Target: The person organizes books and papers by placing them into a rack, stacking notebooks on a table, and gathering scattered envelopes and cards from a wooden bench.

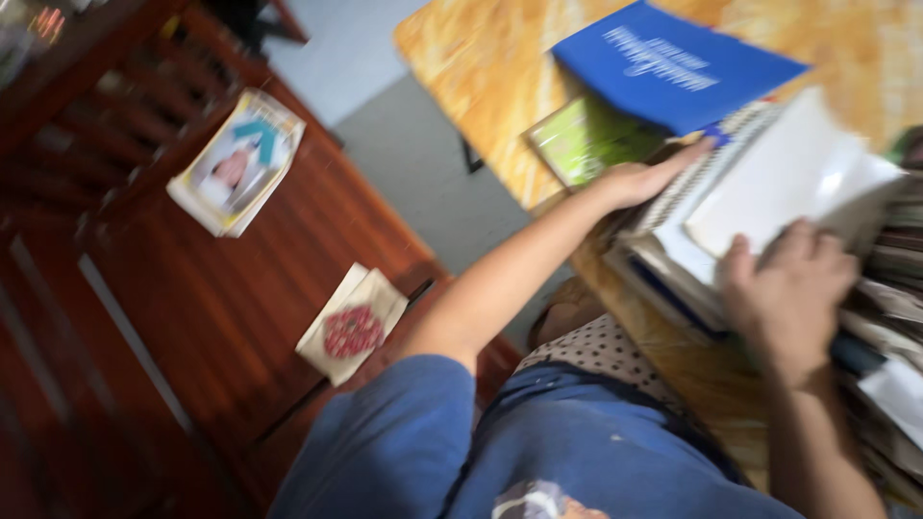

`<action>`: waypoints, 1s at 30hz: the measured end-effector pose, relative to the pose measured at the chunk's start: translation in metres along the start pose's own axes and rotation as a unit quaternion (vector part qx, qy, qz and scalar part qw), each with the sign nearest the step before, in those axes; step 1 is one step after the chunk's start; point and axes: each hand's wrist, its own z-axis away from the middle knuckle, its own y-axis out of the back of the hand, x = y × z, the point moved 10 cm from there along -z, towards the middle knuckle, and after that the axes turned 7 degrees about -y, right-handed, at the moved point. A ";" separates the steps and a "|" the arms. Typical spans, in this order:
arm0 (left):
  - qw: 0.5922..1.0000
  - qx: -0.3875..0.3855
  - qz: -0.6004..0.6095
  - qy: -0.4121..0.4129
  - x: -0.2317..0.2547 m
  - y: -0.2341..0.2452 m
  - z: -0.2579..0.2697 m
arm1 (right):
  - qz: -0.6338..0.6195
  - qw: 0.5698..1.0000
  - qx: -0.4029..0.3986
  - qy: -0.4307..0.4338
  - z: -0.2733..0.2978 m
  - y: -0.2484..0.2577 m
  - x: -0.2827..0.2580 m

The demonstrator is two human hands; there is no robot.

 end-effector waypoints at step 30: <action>0.962 -0.098 0.235 0.103 -0.001 0.018 0.175 | -0.322 0.935 -0.144 -0.040 0.069 0.016 -0.012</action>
